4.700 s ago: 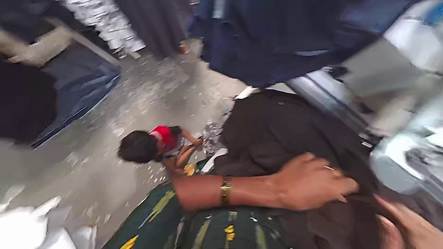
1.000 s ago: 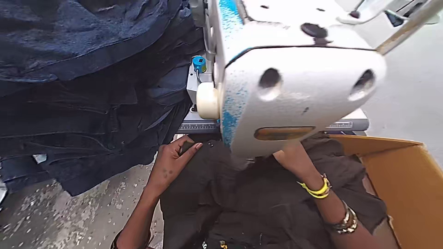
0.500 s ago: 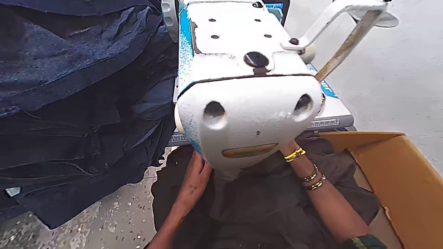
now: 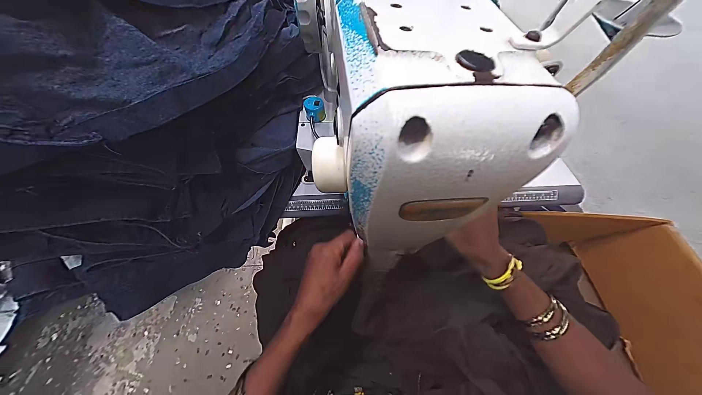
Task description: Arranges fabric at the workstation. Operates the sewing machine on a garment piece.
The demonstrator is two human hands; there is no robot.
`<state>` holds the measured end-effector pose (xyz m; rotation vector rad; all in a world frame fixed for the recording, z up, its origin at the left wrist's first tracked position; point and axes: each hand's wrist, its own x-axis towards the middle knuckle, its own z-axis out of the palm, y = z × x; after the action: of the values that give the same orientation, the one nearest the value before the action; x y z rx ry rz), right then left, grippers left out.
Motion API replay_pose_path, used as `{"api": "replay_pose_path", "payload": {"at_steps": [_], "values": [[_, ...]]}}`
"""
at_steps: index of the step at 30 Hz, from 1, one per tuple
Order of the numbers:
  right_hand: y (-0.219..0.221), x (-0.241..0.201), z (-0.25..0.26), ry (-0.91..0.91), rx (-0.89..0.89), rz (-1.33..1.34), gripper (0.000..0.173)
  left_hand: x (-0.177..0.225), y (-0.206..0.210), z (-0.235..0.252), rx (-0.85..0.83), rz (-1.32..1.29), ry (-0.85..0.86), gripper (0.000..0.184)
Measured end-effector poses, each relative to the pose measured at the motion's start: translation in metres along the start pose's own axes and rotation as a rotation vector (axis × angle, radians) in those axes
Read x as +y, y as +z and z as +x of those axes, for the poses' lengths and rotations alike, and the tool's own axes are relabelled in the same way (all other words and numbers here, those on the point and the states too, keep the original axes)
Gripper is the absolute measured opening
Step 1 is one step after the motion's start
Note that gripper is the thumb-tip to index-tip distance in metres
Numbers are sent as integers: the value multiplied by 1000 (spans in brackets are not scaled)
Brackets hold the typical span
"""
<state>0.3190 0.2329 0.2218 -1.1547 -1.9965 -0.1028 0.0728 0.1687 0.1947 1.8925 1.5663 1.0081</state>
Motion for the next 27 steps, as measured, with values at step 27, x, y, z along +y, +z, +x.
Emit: {"api": "replay_pose_path", "payload": {"at_steps": [27], "values": [[11,-38,-6,381,-386,488,31,-76,-68,-19,92,52,-185,34]]}}
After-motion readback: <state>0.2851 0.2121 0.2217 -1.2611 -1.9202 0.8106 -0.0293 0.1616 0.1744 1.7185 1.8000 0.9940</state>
